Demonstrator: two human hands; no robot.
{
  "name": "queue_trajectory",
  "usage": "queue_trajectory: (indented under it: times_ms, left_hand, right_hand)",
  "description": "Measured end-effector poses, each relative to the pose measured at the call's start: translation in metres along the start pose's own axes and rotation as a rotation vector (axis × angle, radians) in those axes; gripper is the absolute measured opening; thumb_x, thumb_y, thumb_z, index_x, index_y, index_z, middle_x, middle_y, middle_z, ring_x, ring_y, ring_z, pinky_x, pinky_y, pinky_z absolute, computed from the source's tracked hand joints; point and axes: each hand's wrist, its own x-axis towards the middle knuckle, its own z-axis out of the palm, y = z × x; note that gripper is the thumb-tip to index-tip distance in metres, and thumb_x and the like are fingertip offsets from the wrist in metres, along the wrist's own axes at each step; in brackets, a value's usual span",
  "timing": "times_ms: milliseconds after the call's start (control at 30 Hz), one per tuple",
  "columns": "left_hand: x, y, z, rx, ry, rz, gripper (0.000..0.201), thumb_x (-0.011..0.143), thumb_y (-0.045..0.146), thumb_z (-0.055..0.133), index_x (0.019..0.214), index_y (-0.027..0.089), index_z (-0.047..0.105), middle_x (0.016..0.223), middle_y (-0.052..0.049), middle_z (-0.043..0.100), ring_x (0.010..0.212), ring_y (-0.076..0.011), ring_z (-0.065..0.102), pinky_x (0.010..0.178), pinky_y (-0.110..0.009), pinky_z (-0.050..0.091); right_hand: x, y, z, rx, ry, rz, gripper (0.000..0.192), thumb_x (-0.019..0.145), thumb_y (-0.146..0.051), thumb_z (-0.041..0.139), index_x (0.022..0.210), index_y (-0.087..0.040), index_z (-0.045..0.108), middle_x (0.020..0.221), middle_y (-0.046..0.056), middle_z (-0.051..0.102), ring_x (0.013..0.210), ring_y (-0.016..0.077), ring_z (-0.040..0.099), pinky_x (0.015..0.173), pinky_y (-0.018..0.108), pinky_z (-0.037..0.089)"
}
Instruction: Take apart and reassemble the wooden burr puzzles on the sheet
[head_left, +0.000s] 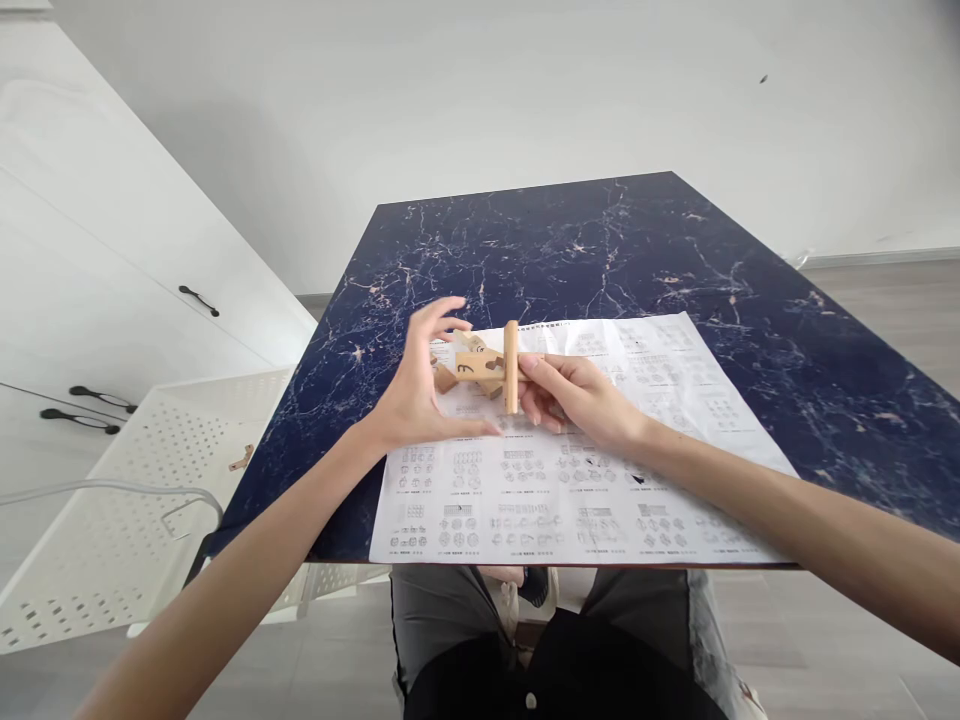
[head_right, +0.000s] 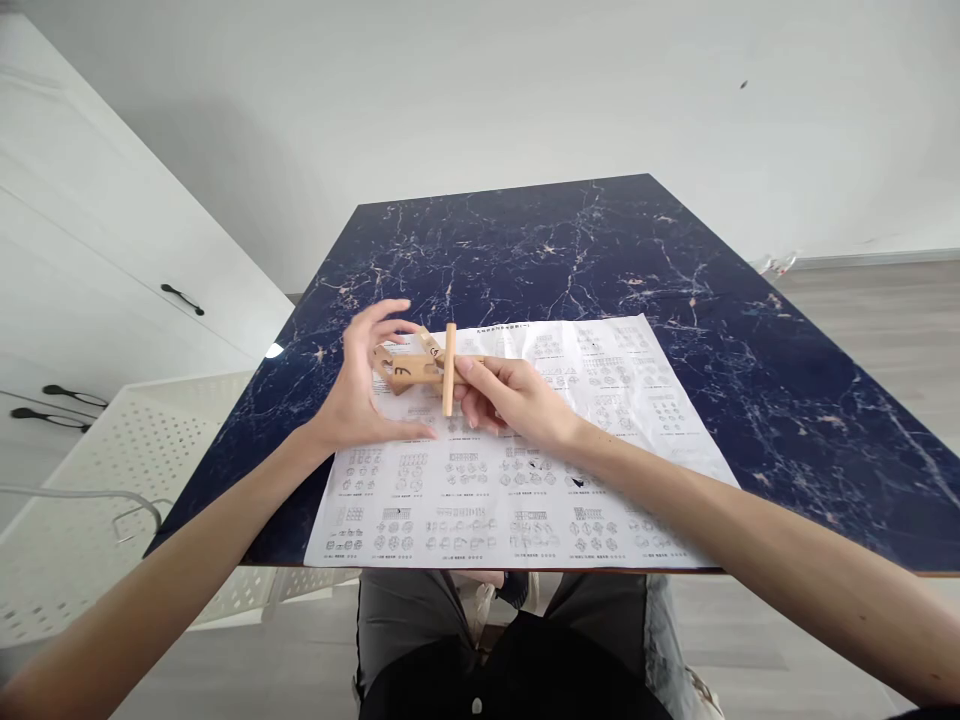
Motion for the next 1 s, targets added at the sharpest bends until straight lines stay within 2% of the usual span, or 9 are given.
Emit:
queue_trajectory:
  times_ms: [67, 133, 167, 200, 300, 467, 667, 867, 1000]
  left_hand:
    - [0.0, -0.01, -0.005, 0.063, 0.121, -0.035, 0.097, 0.084, 0.071, 0.079, 0.157, 0.031, 0.03, 0.16, -0.018, 0.039, 0.131, -0.0345, 0.059, 0.109, -0.053, 0.051]
    - [-0.001, -0.02, -0.009, 0.159, 0.233, -0.122, 0.051, 0.105, 0.06, 0.054, 0.145, 0.029, 0.045, 0.145, -0.014, 0.053, 0.124, -0.0291, 0.062, 0.106, -0.05, 0.052]
    - [-0.002, -0.024, -0.011, 0.224, 0.251, -0.164, 0.036, 0.111, 0.053, 0.044, 0.135, 0.027, 0.053, 0.134, -0.012, 0.059, 0.12, -0.0278, 0.062, 0.105, -0.05, 0.051]
    - [-0.004, -0.029, -0.012, 0.298, 0.222, -0.187, 0.031, 0.112, 0.048, 0.04, 0.125, 0.026, 0.058, 0.124, -0.011, 0.064, 0.117, -0.0279, 0.062, 0.104, -0.05, 0.05]
    - [-0.007, -0.041, -0.013, 0.48, 0.069, -0.24, 0.028, 0.11, 0.042, 0.042, 0.106, 0.024, 0.063, 0.105, -0.009, 0.069, 0.104, -0.0304, 0.06, 0.097, -0.053, 0.048]
    - [-0.009, -0.045, -0.012, 0.705, -0.022, -0.361, 0.033, 0.102, 0.046, 0.056, 0.077, 0.023, 0.055, 0.085, -0.008, 0.067, 0.09, -0.0301, 0.057, 0.09, -0.05, 0.044]
    - [-0.003, -0.029, -0.015, 0.782, -0.179, -0.474, 0.046, 0.106, 0.05, 0.047, 0.07, 0.023, 0.048, 0.08, -0.007, 0.065, 0.084, -0.0268, 0.06, 0.087, -0.044, 0.043]
    - [-0.001, -0.024, -0.016, 0.727, -0.186, -0.578, 0.044, 0.105, 0.056, 0.048, 0.077, 0.023, 0.051, 0.077, -0.005, 0.067, 0.073, -0.0245, 0.062, 0.069, -0.035, 0.038]
    - [-0.002, -0.022, -0.016, 0.658, -0.078, -0.659, 0.043, 0.101, 0.062, 0.057, 0.084, 0.023, 0.056, 0.073, -0.002, 0.068, 0.068, -0.0227, 0.063, 0.062, -0.031, 0.034]
  right_hand:
    - [0.001, 0.001, -0.002, 0.076, 0.043, 0.003, 0.049, 0.105, -0.063, 0.059, 0.087, -0.019, 0.07, 0.063, -0.002, 0.06, 0.048, 0.0091, 0.044, 0.043, 0.025, 0.034]
    - [0.002, 0.002, -0.003, 0.117, 0.064, 0.0, 0.049, 0.104, -0.064, 0.06, 0.086, -0.019, 0.069, 0.062, -0.002, 0.058, 0.049, 0.0093, 0.043, 0.044, 0.026, 0.034]
    - [0.003, 0.003, -0.004, 0.126, 0.069, -0.001, 0.049, 0.104, -0.064, 0.06, 0.087, -0.019, 0.069, 0.062, -0.002, 0.057, 0.049, 0.0094, 0.042, 0.044, 0.026, 0.034]
    - [0.003, 0.004, -0.004, 0.132, 0.07, -0.001, 0.049, 0.104, -0.064, 0.06, 0.087, -0.019, 0.069, 0.062, -0.003, 0.057, 0.049, 0.0095, 0.042, 0.044, 0.026, 0.034]
    - [0.003, 0.004, -0.004, 0.139, 0.064, 0.006, 0.048, 0.104, -0.063, 0.061, 0.088, -0.019, 0.069, 0.063, -0.002, 0.057, 0.05, 0.0097, 0.042, 0.045, 0.026, 0.034]
    - [0.002, 0.001, -0.003, 0.139, 0.058, 0.018, 0.048, 0.103, -0.064, 0.061, 0.087, -0.019, 0.07, 0.064, -0.002, 0.057, 0.05, 0.0096, 0.041, 0.045, 0.027, 0.034]
    - [0.001, -0.002, -0.003, 0.127, 0.055, 0.015, 0.05, 0.103, -0.064, 0.062, 0.088, -0.018, 0.072, 0.065, -0.002, 0.057, 0.051, 0.0088, 0.042, 0.045, 0.026, 0.033]
    - [0.002, 0.001, -0.004, 0.117, 0.052, 0.021, 0.048, 0.105, -0.061, 0.06, 0.088, -0.018, 0.072, 0.063, -0.002, 0.056, 0.051, 0.0094, 0.042, 0.045, 0.027, 0.032]
    - [0.002, 0.0, -0.003, 0.105, 0.045, 0.02, 0.049, 0.105, -0.062, 0.059, 0.087, -0.018, 0.071, 0.063, -0.002, 0.057, 0.05, 0.009, 0.043, 0.045, 0.027, 0.032]
